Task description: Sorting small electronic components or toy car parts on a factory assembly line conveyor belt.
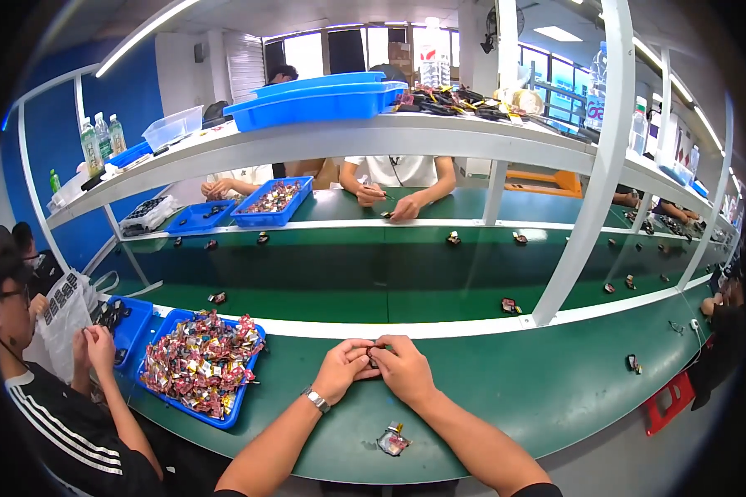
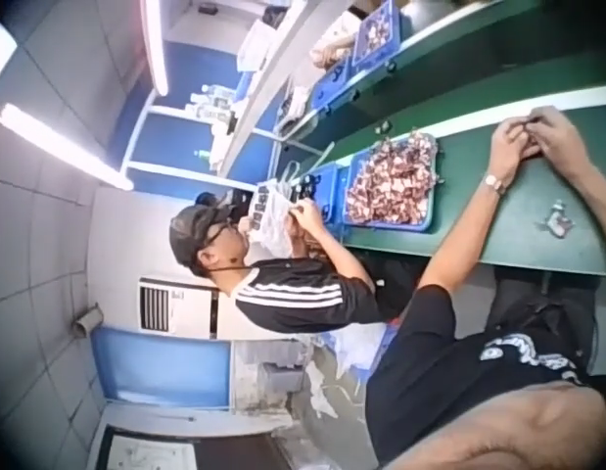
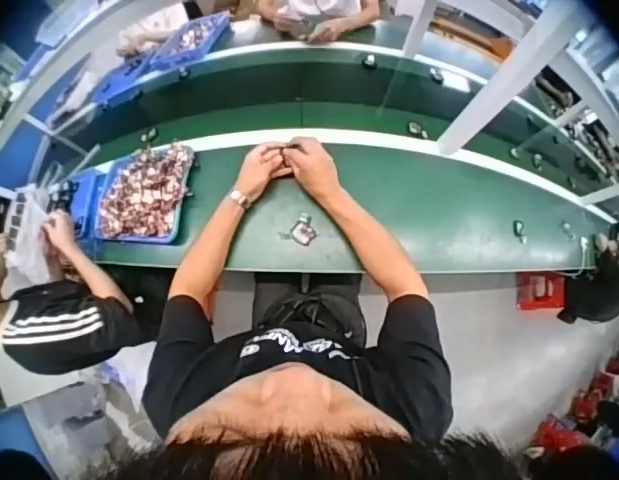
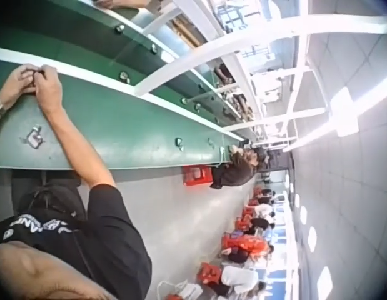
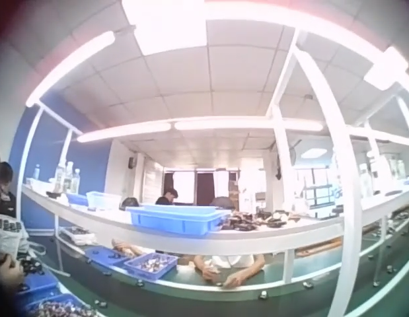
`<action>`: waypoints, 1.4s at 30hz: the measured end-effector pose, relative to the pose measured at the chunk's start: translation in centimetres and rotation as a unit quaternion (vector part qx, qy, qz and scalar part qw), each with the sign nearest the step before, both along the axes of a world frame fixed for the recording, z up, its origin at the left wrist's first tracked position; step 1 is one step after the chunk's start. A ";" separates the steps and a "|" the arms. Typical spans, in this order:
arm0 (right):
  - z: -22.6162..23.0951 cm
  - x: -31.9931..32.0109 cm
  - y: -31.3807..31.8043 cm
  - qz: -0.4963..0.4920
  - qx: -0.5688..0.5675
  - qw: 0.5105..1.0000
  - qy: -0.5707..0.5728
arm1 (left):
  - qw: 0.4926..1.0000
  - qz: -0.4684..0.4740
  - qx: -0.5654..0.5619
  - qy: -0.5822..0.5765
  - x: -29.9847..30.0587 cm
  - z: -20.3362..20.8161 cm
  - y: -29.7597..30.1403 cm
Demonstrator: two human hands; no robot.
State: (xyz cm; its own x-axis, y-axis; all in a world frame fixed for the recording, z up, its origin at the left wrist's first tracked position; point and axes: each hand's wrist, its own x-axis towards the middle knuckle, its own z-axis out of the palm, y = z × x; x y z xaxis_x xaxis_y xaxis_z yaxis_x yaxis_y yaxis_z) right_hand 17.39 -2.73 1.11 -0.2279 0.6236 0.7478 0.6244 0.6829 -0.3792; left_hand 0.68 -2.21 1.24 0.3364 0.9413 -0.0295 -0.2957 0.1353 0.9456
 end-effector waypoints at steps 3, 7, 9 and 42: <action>1.2 -0.4 -0.4 0.012 0.027 0.999 -0.024 | 1.000 0.023 0.005 -0.011 -0.6 -0.5 0.1; 0.6 0.0 -0.4 0.038 -0.038 0.998 -0.013 | 0.999 0.030 0.006 -0.016 -0.5 -0.8 0.3; -0.1 -0.1 0.6 0.033 -0.033 0.999 0.016 | 1.000 0.028 0.002 -0.012 -0.6 -0.8 0.5; 6.0 4.5 -7.8 0.152 -0.261 0.944 -0.135 | 0.958 -0.228 0.100 0.142 -0.9 1.0 -0.4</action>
